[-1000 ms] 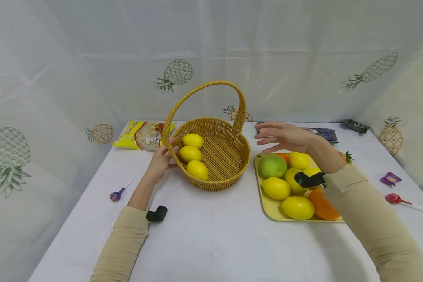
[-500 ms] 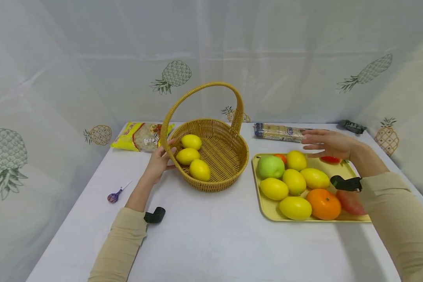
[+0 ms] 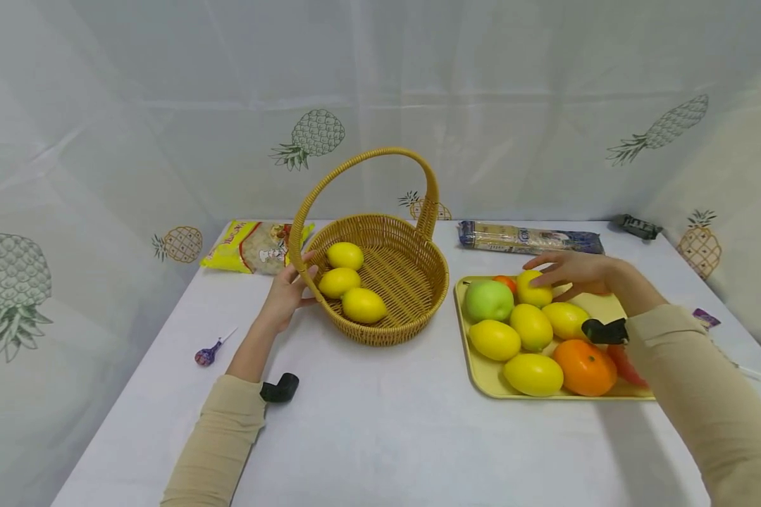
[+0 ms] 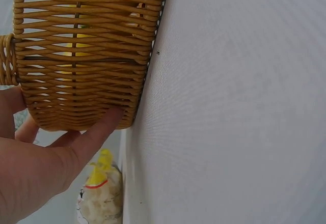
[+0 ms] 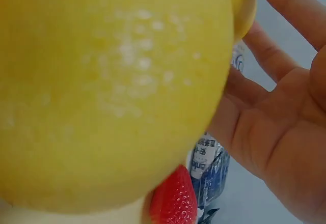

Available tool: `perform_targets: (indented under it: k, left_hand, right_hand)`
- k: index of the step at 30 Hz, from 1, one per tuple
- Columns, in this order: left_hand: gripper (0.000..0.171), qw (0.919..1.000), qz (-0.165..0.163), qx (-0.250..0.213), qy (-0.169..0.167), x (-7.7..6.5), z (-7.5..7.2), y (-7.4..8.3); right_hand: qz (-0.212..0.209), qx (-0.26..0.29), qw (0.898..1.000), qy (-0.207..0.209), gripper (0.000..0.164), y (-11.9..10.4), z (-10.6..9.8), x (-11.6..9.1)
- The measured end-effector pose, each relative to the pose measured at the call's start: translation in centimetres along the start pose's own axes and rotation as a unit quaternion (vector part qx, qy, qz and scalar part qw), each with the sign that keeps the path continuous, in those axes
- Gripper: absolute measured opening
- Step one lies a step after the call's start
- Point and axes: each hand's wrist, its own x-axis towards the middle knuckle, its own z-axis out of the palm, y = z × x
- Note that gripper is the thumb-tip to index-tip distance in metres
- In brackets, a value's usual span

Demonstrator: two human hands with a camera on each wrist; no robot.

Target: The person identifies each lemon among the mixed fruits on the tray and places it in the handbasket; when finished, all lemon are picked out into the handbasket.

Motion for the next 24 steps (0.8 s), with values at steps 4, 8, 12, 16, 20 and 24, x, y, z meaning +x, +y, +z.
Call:
perform_targets:
  k: [4,8,12,16,20,24]
  left_hand:
    - [0.052,1.0,0.002,0.0,0.0,0.0,0.0,0.1]
    - [0.052,1.0,0.002,0.0,0.001,-0.1,0.0,0.1]
    - [0.052,1.0,0.0,0.0,0.002,-0.1,0.1,0.0]
    - [0.052,1.0,-0.002,-0.002,0.002,-0.1,0.1,-0.1]
    - [0.052,1.0,-0.002,-0.005,0.001,0.0,0.0,-0.1]
    - [0.052,1.0,0.001,-0.007,-0.001,0.1,0.0,0.0]
  right_hand:
    - [0.001,-0.012,1.0,0.001,0.072,0.0,0.3,0.1]
    - [-0.006,-0.016,1.0,0.006,0.072,0.1,0.4,0.2]
    - [-0.02,-0.012,1.0,0.015,0.073,0.2,0.2,0.0]
    - [-0.049,-0.005,0.998,0.038,0.072,-0.4,-0.7,-0.7]
    - [-0.087,-0.017,0.994,0.068,0.068,-2.5,-1.4,-2.0]
    - [-0.12,-0.029,0.99,0.074,0.064,-5.5,-1.1,-2.9]
